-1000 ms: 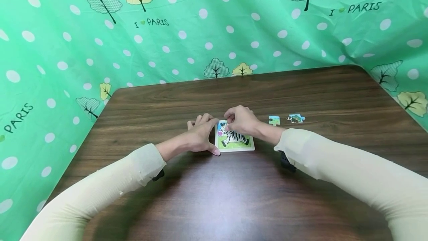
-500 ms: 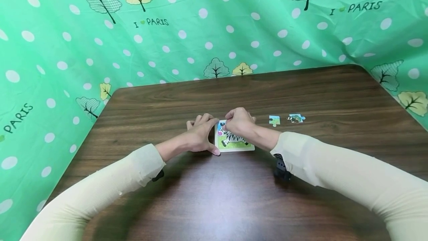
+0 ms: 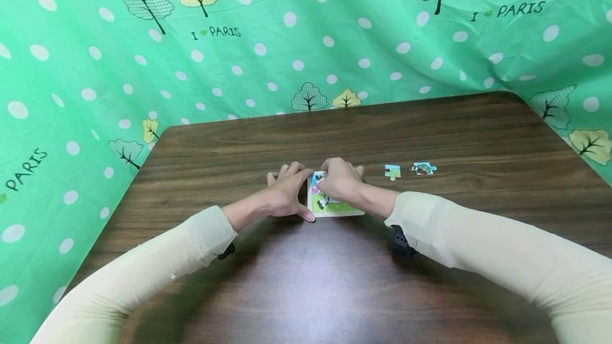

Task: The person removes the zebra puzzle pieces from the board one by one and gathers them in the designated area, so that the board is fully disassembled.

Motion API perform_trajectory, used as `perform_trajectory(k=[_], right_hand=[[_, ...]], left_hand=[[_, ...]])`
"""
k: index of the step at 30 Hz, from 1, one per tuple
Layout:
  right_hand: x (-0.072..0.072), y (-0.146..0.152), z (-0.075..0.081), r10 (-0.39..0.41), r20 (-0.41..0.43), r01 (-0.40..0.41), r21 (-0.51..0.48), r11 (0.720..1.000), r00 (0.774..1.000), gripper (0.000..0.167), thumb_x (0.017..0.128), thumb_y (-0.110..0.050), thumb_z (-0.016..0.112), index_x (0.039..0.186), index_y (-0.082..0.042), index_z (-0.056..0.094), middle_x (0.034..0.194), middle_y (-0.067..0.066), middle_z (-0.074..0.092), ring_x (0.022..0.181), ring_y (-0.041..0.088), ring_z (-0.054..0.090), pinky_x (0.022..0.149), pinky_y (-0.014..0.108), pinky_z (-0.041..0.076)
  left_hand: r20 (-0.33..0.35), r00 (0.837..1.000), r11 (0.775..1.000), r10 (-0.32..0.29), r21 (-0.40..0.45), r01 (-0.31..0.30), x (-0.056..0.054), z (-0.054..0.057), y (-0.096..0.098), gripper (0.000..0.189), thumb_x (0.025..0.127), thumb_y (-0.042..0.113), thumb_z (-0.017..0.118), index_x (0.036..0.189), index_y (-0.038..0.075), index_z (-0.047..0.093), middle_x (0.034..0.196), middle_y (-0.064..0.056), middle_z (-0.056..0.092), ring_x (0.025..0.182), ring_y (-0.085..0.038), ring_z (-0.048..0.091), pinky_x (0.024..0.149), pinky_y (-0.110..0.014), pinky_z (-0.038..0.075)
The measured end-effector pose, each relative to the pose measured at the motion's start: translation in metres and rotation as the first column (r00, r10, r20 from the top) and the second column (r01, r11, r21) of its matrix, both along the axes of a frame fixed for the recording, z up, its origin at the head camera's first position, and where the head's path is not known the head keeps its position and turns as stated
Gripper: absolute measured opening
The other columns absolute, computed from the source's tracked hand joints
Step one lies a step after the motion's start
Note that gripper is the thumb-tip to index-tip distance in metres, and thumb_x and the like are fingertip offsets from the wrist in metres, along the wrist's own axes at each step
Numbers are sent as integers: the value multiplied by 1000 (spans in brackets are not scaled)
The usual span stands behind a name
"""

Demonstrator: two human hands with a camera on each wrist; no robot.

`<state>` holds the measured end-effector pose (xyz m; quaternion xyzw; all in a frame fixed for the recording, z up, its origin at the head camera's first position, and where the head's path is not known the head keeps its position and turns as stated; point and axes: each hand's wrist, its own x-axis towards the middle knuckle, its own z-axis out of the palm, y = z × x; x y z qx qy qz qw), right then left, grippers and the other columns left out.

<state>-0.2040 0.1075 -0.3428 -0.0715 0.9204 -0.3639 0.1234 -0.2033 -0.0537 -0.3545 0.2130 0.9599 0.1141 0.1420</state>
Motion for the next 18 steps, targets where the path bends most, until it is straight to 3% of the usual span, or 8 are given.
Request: perform_trajectory(k=[3,7,18], right_hand=[[1,1,0,43,-87,-32,124,992,995,44,82,-10,68,122,5,59,101,11,67,97,29,59,87,52,23],[2,2,0,72,-98,-60,124,990,993,40,83,-9,66,120,4,62,95,8,69,97,28,61,86,51,23],[-3,6,-1,-18,86,21,-33,999,996,41,85,-7,65,123,5,58,101,12,65,99,29,55,101,58,13]], left_hand=[[-2,1000,1000,-2,-2,2,0,0,0,107,60,50,87,147,14,37,141,-3,36,122,-22,32,95,-47,24],[-3,1000,1000,-2,-1,2,0,0,0,107,59,50,87,146,14,37,141,-3,36,122,-22,32,95,-48,24],[-9,1000,1000,2,6,-2,-1,0,1,107,58,49,88,146,14,38,140,-3,36,122,-22,32,95,-47,24]])
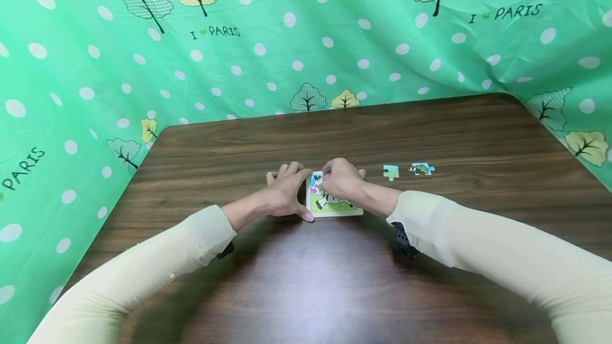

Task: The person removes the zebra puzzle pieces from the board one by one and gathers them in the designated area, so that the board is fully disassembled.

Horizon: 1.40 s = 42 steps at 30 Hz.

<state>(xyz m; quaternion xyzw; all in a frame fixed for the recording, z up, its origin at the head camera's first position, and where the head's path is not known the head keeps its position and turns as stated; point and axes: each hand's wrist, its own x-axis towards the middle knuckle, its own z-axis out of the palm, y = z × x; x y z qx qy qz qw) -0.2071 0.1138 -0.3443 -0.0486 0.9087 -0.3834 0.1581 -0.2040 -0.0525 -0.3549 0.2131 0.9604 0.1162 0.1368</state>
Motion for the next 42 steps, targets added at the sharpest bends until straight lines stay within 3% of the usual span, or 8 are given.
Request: perform_trajectory(k=[9,24,27,31,36,42], right_hand=[[-3,-3,1,-48,67,50,-19,999,997,40,86,-8,63,125,0,59,103,11,65,105,31,47,95,51,22],[-5,-3,-2,-32,52,33,-20,999,998,37,85,-8,67,120,0,59,99,10,63,100,28,50,94,52,20],[-5,-4,-3,-18,16,18,-1,1000,1000,41,80,-7,71,117,-1,55,98,9,60,96,28,53,95,54,17],[-6,-7,-5,35,-102,-27,78,997,994,41,75,-5,76,109,-2,54,87,6,58,90,28,53,92,55,18],[-7,-7,-10,142,-251,-103,163,981,958,35,73,-2,75,102,-2,56,76,3,56,86,29,48,85,54,22],[-9,-5,-12,199,-330,-147,177,973,923,30,68,7,65,95,-2,57,72,3,56,82,28,49,83,52,26]], left_hand=[[-1,1000,1000,-2,9,2,0,1,0,106,58,49,88,145,14,38,138,-3,38,121,-22,33,95,-48,24],[-5,1000,1000,-7,17,7,0,-1,-1,107,56,49,88,145,14,39,138,-3,38,121,-22,33,96,-50,23],[-1,1000,1000,-4,14,4,0,-1,-1,108,57,50,88,146,14,38,139,-3,37,122,-21,33,97,-49,23],[-2,1000,1000,-1,-1,1,0,0,-1,106,58,50,87,145,15,38,139,-2,37,122,-22,32,96,-48,24],[-10,1000,1000,0,-15,-1,0,0,-1,104,59,50,87,145,16,39,137,-2,38,121,-22,33,94,-48,25],[-18,1000,1000,-1,-20,1,0,-1,-1,106,58,50,87,146,15,38,136,-2,38,120,-22,33,94,-47,26]])
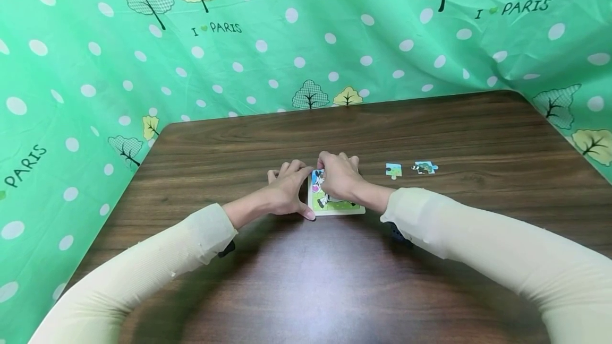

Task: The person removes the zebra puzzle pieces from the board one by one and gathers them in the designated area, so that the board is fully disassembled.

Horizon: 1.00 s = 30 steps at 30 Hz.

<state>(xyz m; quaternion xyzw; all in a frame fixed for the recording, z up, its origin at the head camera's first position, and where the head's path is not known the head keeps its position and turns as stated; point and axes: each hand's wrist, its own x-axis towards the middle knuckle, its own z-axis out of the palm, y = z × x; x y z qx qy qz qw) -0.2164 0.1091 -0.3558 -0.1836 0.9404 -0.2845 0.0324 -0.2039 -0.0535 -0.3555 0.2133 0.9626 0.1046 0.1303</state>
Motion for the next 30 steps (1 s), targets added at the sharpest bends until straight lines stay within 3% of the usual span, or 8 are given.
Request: perform_trajectory(k=[13,17,19,22,24,30], right_hand=[[3,7,-5,-18,-77,8,-122,993,997,27,74,7,64,100,0,62,78,8,62,83,27,51,89,50,25],[3,13,0,-27,-40,21,-160,987,999,25,77,6,66,101,0,63,79,8,63,81,25,57,99,56,22],[3,19,3,-36,5,36,-188,982,999,26,77,6,67,102,0,64,81,8,63,80,24,59,99,53,28],[2,34,7,-43,56,55,-220,974,997,29,76,8,70,104,1,66,84,10,64,79,23,60,87,39,44],[2,48,10,-51,82,68,-228,971,995,31,75,8,71,105,1,67,86,12,65,80,23,59,71,30,49],[-2,105,17,-101,99,119,-194,974,990,31,79,2,72,109,1,67,89,13,66,75,19,58,56,24,47]], left_hand=[[14,1000,1000,-2,11,2,-1,0,0,108,60,51,86,147,14,35,139,-3,36,121,-23,32,93,-47,25],[17,1000,1000,-2,11,2,-1,1,0,109,60,50,87,148,14,34,140,-3,36,121,-22,32,94,-47,24],[14,1000,1000,-5,12,5,-1,1,0,105,60,50,87,146,15,38,139,-3,36,121,-23,32,94,-48,24],[5,1000,1000,-6,13,6,-1,0,0,97,59,49,88,138,16,44,138,-3,37,120,-23,33,94,-48,25],[-2,1000,1000,-7,15,7,0,0,1,93,58,49,88,134,17,47,137,-3,38,119,-23,33,94,-48,25],[-10,1000,1000,-12,19,12,0,-1,1,92,57,49,88,133,17,47,136,-3,38,118,-23,34,94,-48,25]])
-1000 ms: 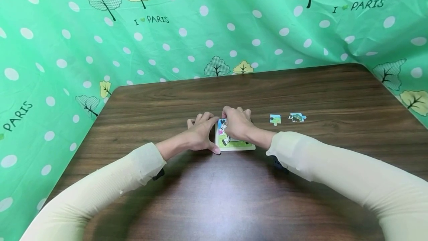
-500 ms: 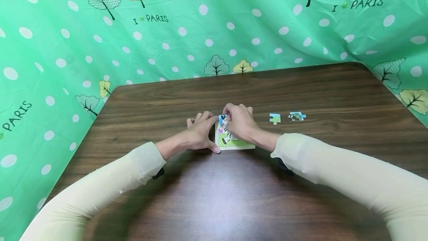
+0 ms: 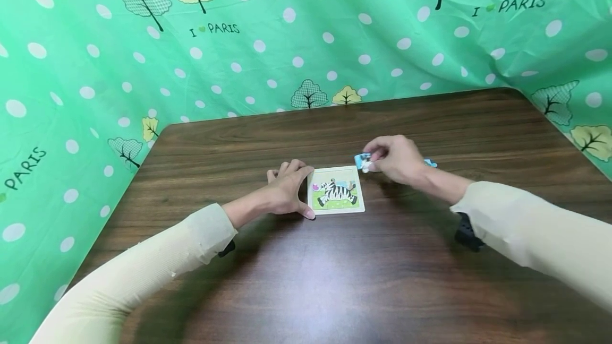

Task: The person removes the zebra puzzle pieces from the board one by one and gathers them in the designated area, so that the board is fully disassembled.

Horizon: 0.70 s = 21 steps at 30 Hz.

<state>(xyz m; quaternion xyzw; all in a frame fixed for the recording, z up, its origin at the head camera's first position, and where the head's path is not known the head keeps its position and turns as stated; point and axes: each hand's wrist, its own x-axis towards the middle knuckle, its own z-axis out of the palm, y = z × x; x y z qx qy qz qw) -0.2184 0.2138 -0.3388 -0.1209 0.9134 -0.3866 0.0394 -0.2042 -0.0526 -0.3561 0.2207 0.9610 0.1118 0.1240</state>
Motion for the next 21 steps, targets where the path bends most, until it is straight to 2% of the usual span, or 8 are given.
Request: perform_trajectory(k=[6,12,17,21], right_hand=[[-9,72,0,-75,-6,75,114,991,997,31,82,-3,72,111,3,66,85,10,66,67,11,53,54,25,40],[-17,132,-4,-145,39,131,239,962,989,34,85,-10,70,114,6,63,84,8,67,69,14,49,58,27,36],[-17,154,-9,-162,95,129,285,950,982,39,84,-14,73,113,9,62,83,6,70,70,12,51,61,26,37],[-15,154,-12,-140,80,109,305,946,987,37,83,-14,72,112,8,64,83,8,70,71,15,50,63,28,37]], left_hand=[[6,1000,1000,-6,14,5,0,0,-1,89,57,49,89,130,17,48,136,-4,38,117,-24,33,93,-48,24],[10,1000,1000,-8,9,8,-1,0,0,89,58,49,88,131,16,48,137,-4,37,118,-24,32,93,-48,24],[10,1000,1000,-11,8,10,-1,-1,0,88,58,48,88,130,16,48,137,-5,37,118,-24,33,93,-48,25],[8,1000,1000,-10,6,10,-1,-1,0,87,58,49,88,129,17,48,137,-4,38,118,-24,33,93,-48,25]])
